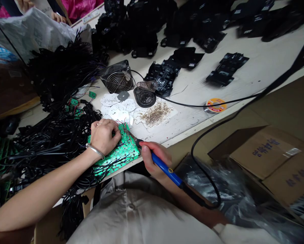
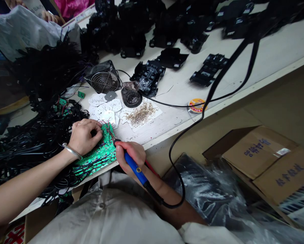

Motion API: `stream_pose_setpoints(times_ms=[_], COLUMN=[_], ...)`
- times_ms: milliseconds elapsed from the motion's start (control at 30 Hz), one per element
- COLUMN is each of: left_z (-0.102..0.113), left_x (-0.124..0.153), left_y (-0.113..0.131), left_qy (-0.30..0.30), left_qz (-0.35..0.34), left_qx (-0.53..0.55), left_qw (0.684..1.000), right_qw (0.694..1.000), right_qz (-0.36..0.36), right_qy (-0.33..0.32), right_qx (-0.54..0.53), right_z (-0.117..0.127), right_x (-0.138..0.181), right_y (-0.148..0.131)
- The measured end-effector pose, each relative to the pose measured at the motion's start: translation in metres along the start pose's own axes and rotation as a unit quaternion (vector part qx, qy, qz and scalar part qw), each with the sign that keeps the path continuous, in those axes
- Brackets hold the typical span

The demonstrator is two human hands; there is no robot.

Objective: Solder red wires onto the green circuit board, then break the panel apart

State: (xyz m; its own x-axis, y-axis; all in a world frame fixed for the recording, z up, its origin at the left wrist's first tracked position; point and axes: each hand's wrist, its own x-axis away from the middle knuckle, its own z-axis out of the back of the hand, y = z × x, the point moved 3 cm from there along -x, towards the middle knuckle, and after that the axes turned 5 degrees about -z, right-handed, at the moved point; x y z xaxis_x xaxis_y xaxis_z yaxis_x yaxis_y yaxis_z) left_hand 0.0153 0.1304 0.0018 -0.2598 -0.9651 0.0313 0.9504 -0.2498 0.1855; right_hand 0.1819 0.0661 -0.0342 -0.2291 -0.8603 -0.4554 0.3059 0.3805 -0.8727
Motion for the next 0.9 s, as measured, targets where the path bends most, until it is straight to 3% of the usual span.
stream_pose_setpoints(times_ms=[700,900], left_z=[0.000,0.001], left_x=[0.001,-0.001], left_y=[-0.005,-0.011], left_qy=[0.023,-0.009], left_qz=[0.016,0.007], left_qx=[0.048,0.104], left_qw=[0.998,0.995], right_qw=[1.000,1.000], right_qz=[-0.005,0.015], right_qy=[0.003,0.015], right_qx=[-0.011,-0.010], right_z=[0.000,0.001], right_x=[0.006,0.004], right_y=[0.002,0.002])
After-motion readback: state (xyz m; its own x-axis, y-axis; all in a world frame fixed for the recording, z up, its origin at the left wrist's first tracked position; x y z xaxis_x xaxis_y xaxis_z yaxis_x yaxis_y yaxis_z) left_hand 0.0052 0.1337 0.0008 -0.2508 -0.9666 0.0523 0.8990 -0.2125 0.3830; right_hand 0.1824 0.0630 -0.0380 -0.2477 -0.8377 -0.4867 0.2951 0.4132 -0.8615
